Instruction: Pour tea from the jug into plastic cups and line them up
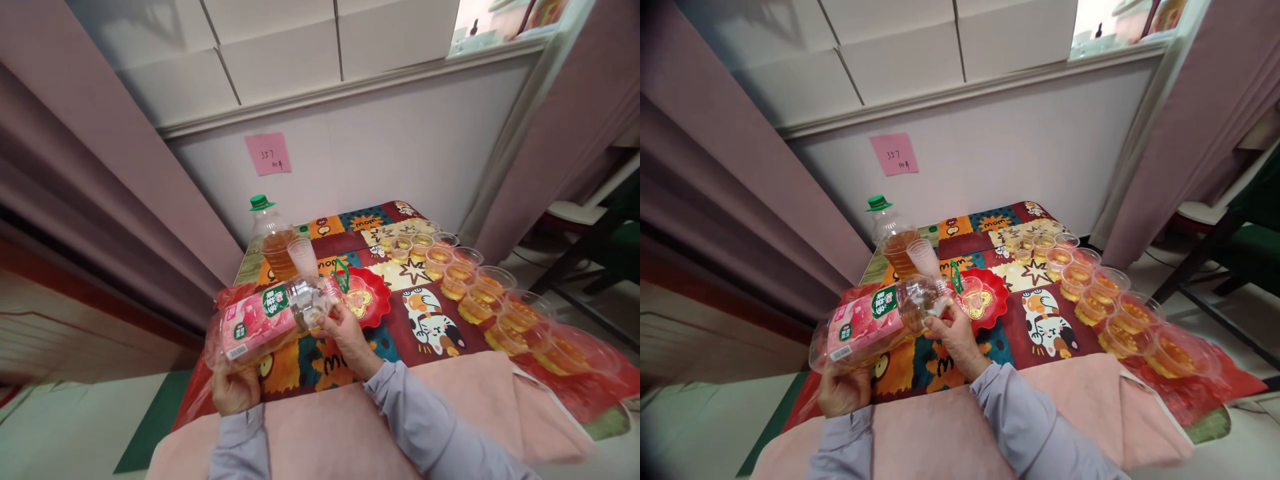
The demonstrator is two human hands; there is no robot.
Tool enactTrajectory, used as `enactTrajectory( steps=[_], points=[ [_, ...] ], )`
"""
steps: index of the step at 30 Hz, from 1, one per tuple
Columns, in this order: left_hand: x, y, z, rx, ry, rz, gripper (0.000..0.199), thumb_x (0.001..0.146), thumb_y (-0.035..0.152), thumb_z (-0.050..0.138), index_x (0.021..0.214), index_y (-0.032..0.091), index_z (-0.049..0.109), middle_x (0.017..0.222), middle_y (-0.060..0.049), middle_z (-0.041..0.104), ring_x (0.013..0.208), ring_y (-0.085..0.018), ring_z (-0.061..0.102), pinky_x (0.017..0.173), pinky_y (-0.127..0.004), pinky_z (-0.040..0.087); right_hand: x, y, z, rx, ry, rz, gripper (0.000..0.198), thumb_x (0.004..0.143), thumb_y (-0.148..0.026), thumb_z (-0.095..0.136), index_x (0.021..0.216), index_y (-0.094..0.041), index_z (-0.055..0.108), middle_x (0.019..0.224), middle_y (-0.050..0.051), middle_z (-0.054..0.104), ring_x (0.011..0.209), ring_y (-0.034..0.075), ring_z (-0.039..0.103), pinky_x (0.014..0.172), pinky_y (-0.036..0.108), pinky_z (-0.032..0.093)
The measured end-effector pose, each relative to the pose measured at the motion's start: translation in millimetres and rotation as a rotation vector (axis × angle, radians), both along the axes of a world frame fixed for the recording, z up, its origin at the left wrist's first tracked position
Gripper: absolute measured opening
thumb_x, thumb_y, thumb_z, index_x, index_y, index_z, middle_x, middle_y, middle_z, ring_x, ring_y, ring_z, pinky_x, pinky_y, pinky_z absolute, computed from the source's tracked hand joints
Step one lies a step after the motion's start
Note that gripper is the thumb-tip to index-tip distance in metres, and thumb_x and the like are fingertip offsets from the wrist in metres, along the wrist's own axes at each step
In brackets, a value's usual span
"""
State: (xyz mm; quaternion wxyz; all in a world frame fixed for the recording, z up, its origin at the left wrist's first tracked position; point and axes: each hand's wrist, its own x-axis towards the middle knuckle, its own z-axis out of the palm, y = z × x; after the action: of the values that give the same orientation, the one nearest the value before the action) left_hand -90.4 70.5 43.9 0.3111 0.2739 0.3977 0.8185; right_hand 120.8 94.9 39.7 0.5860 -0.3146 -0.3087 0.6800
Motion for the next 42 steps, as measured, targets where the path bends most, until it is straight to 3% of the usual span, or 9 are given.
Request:
enactTrajectory(
  steps=[4,10,20,28,34,42],
  points=[
    [2,-1,3.5,0.045,-0.010,-0.033,0.060,0.078,0.030,0.072,0.138,0.023,0.074,0.159,-0.005,0.064,0.154,-0.033,0.050,0.118,-0.045,0.053,-1,1,-1,-0.009,0.022,-0.004,0.080,0.066,-0.051,0.098,0.134,-0.023,0.068,0.131,0.009,0.075,0.102,0.024,0.077,0.072,0.030,0.069],
    [3,-3,4.9,0.000,-0.008,-0.103,0.059,0.083,0.043,0.080,0.139,0.025,0.073,0.160,-0.007,0.063,0.154,-0.035,0.049,0.120,-0.052,0.051,1,1,0,-0.007,0.025,-0.015,0.077,0.067,-0.053,0.097,0.131,-0.022,0.068,0.128,0.009,0.076,0.101,0.023,0.077,0.071,0.030,0.069],
    [6,-7,15.5,0.027,-0.056,-0.190,0.068,0.085,0.046,0.085,0.148,0.028,0.067,0.162,-0.005,0.061,0.158,-0.032,0.044,0.118,-0.045,0.054,0,1,-1,-0.012,0.009,-0.036,0.073,0.068,-0.058,0.097,0.125,-0.022,0.069,0.127,0.010,0.076,0.105,0.026,0.078,0.070,0.030,0.069],
    [-9,-5,-2.3,-0.015,-0.168,-0.200,0.051,0.083,0.043,0.083,0.131,0.028,0.075,0.148,-0.005,0.072,0.143,-0.032,0.061,0.108,-0.046,0.061,1,0,-2,-0.003,-0.011,-0.048,0.070,0.072,-0.060,0.094,0.124,-0.020,0.069,0.126,0.010,0.076,0.105,0.027,0.077,0.071,0.033,0.070],
    [-19,-2,-15.8,0.007,-0.153,-0.194,0.048,0.082,0.047,0.083,0.125,0.028,0.075,0.137,-0.004,0.077,0.146,-0.031,0.058,0.116,-0.046,0.055,-1,0,-1,-0.006,-0.020,-0.047,0.072,0.070,-0.064,0.093,0.121,-0.019,0.069,0.125,0.011,0.075,0.103,0.027,0.077,0.070,0.033,0.070],
    [-18,-3,-12.0,-0.031,-0.095,-0.158,0.062,0.071,0.057,0.090,0.125,0.031,0.076,0.142,-0.003,0.075,0.147,-0.035,0.057,0.110,-0.048,0.060,1,-1,4,-0.002,-0.023,-0.037,0.069,0.070,-0.064,0.094,0.118,-0.020,0.070,0.124,0.011,0.076,0.105,0.028,0.077,0.072,0.036,0.071]
  ],
)
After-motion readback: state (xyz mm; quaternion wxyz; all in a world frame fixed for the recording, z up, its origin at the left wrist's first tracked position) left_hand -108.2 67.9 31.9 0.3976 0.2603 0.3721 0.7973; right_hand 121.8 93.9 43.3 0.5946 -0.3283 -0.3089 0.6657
